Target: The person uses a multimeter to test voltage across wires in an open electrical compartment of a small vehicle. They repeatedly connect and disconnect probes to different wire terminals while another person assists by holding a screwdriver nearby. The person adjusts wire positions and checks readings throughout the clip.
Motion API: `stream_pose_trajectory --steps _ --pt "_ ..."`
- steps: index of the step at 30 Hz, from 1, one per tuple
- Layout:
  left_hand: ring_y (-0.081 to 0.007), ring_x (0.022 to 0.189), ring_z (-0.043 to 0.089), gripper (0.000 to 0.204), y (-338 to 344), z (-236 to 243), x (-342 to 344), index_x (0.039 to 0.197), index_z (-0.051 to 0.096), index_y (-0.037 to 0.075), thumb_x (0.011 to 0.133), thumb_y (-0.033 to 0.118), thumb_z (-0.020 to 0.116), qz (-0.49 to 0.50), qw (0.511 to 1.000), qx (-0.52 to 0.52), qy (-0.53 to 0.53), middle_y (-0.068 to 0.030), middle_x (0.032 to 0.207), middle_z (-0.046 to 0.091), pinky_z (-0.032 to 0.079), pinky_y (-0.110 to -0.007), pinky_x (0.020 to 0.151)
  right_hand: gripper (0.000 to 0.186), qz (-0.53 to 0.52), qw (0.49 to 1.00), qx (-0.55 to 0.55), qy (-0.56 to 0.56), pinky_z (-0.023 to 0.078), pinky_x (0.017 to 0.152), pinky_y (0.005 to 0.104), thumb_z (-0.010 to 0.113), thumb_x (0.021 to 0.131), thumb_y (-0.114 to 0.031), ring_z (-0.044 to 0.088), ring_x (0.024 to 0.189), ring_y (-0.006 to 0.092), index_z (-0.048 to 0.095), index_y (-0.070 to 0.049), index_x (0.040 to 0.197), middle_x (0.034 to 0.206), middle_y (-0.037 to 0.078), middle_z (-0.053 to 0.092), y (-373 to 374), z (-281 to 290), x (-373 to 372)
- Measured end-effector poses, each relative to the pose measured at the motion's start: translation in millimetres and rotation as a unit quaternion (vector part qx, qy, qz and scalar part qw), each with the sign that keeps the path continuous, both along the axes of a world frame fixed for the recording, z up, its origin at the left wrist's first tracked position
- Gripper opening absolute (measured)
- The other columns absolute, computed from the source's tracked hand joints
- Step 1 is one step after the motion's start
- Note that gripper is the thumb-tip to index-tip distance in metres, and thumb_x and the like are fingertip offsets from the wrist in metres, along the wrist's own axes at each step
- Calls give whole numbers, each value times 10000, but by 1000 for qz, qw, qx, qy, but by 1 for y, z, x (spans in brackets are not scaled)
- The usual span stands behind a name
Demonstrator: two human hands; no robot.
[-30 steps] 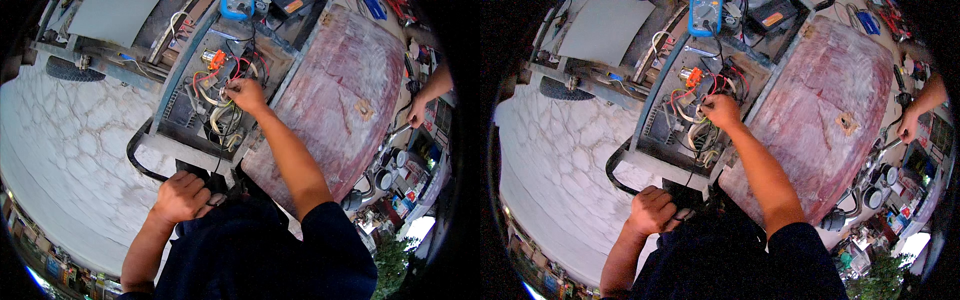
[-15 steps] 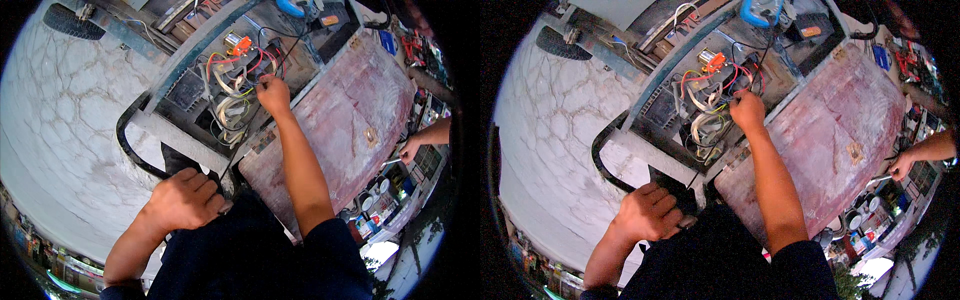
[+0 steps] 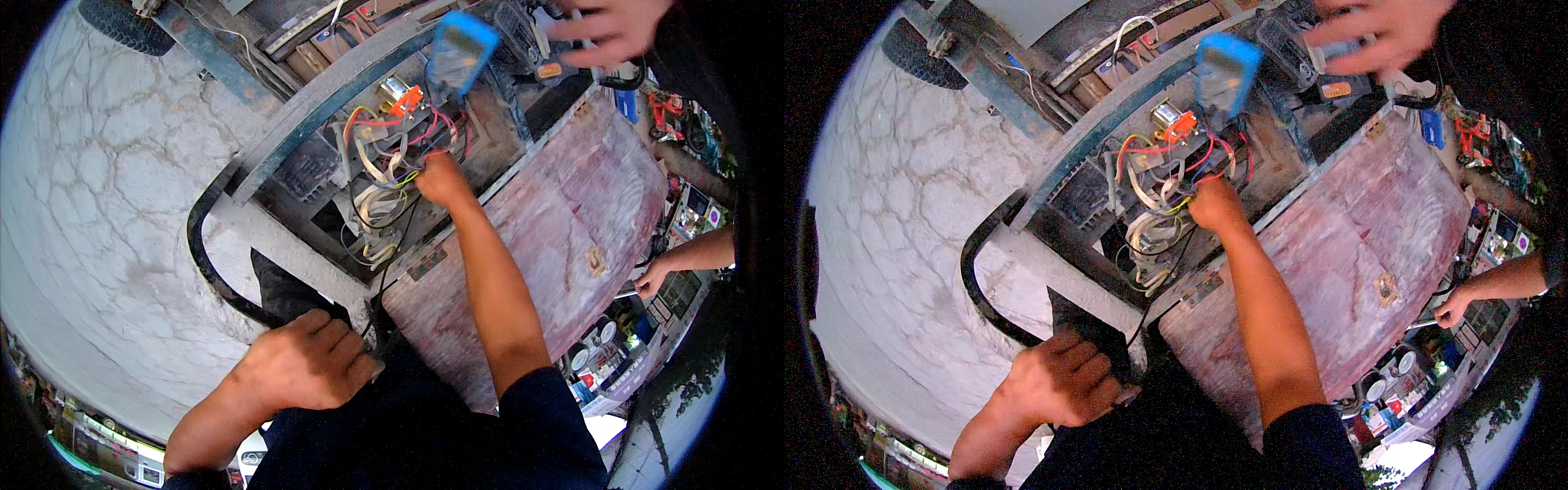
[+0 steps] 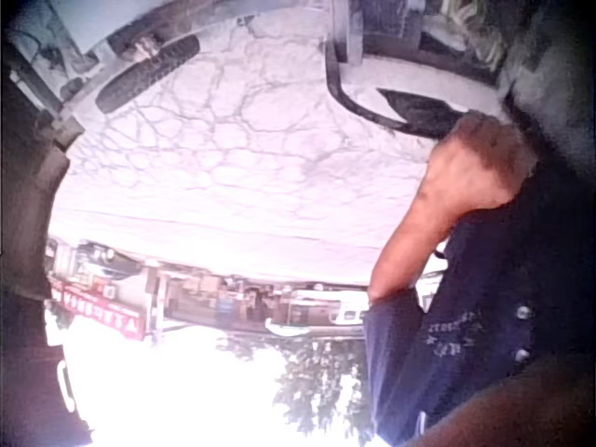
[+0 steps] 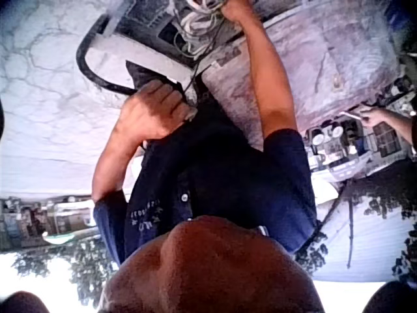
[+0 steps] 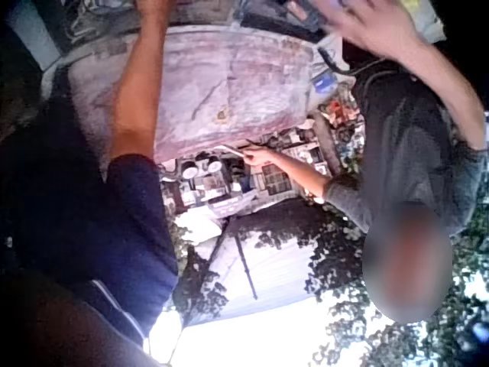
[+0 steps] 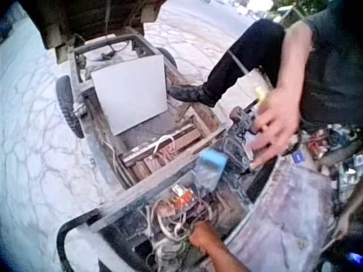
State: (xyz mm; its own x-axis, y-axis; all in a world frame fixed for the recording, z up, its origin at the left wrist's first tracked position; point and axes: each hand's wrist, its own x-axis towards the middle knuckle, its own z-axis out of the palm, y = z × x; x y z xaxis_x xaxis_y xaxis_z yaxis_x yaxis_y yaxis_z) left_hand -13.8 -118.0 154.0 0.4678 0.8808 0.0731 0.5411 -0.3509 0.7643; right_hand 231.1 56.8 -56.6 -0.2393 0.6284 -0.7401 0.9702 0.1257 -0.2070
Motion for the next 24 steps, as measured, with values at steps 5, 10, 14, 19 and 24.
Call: stream_pose_trajectory --steps 5,10,14,19,24 --pt "-141 555 484 237 1 1 -1 558 467 156 674 227 661 -16 1000 3 5 28 580 427 369 -270 494 233 -84 995 23 58 492 747 463 649 761 -252 619 848 411 683 -47 865 848 228 650 -5 3 7" --pt "-142 547 478 308 2 2 1 551 446 145 707 270 680 -4 1000 7 -1 32 571 413 367 -273 495 343 -63 997 29 37 486 721 479 625 827 -402 619 793 419 699 -69 868 807 229 644 -2 10 -1" --pt "-143 547 481 320 6 4 -1 553 441 149 718 279 683 -29 999 4 13 32 569 412 372 -274 497 308 -60 996 46 43 490 725 476 636 811 -374 619 809 411 698 -75 854 823 222 647 -4 8 1" --pt "-146 557 496 307 8 6 -2 554 450 147 711 277 680 -15 1000 -9 -3 27 573 427 386 -274 504 231 -7 999 27 21 497 731 469 649 748 -276 624 830 400 700 -83 864 845 203 656 4 14 -6" --pt "-149 567 503 290 5 5 -3 557 457 146 700 276 673 -15 1000 -1 -3 21 584 441 397 -273 511 231 -7 1000 20 18 500 742 470 650 707 -234 627 835 396 695 -66 859 850 203 658 5 16 -10"
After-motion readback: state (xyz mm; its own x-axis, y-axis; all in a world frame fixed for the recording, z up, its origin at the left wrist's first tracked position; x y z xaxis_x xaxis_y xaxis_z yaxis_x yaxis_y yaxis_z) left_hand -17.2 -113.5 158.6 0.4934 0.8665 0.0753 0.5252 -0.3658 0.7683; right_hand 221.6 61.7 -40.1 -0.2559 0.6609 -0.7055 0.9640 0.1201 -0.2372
